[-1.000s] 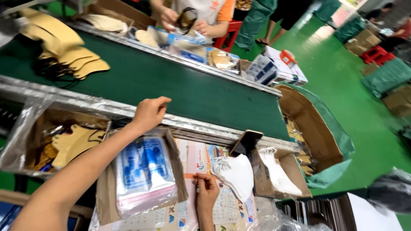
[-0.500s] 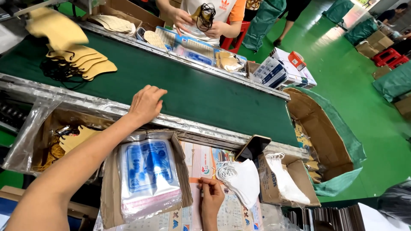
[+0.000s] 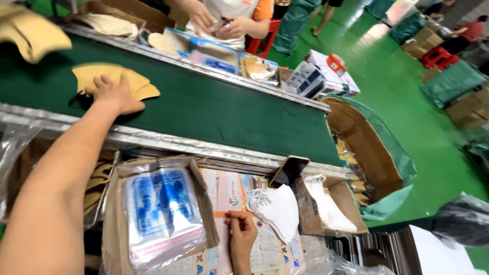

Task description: The recorder is placing face mask components into plastic bags and then placing them on a moving conveyor belt in a manufacturing facility.

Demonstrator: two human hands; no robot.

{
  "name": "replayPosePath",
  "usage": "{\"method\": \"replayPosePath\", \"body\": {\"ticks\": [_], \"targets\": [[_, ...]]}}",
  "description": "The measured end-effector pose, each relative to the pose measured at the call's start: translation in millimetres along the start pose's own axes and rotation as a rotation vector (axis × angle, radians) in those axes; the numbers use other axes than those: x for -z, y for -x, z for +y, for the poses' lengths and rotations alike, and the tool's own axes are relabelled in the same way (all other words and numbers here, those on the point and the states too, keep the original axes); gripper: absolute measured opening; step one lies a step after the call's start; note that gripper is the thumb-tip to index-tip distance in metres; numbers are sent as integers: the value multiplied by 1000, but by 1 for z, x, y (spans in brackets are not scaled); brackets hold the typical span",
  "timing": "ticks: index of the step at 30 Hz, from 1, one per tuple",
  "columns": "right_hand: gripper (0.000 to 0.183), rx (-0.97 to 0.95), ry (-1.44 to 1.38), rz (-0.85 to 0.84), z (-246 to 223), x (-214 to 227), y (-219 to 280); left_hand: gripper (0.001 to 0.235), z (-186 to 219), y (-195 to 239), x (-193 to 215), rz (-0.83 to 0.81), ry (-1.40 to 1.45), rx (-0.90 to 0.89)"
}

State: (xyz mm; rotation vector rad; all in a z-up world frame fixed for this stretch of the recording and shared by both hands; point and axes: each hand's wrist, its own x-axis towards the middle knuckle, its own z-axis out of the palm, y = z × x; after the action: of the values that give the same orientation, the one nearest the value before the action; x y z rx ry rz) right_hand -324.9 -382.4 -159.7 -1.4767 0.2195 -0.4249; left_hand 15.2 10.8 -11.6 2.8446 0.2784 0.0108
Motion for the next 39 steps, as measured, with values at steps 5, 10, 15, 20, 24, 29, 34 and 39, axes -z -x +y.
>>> {"method": "replayPosePath", "body": {"ticks": [5,10,15,20,24,29,34,39], "targets": [[10,-21,-11,38,-4,-5,2,57,-2,-40,-69,136,-203,-198],[9,81,157,146,-80,-8,-7,44,63,44,-4,118,184,-492],[57,489,327,-118,-188,-3,-51,33,120,172,-6,-314,1245,-745],[75,337,330,-352,-232,27,-61,35,146,281,-35,-588,1350,-759],[79,-108,175,-626,-235,42,-29,34,157,336,-26,-672,1395,-677],[65,-85,171,-611,-227,75,7,28,162,333,-68,-637,1377,-618],[56,-102,207,-439,-237,101,24,27,166,320,-33,-511,1669,-511],[42,-34,310,-438,-232,128,32,26,157,312,-27,-149,1400,-585]]}}
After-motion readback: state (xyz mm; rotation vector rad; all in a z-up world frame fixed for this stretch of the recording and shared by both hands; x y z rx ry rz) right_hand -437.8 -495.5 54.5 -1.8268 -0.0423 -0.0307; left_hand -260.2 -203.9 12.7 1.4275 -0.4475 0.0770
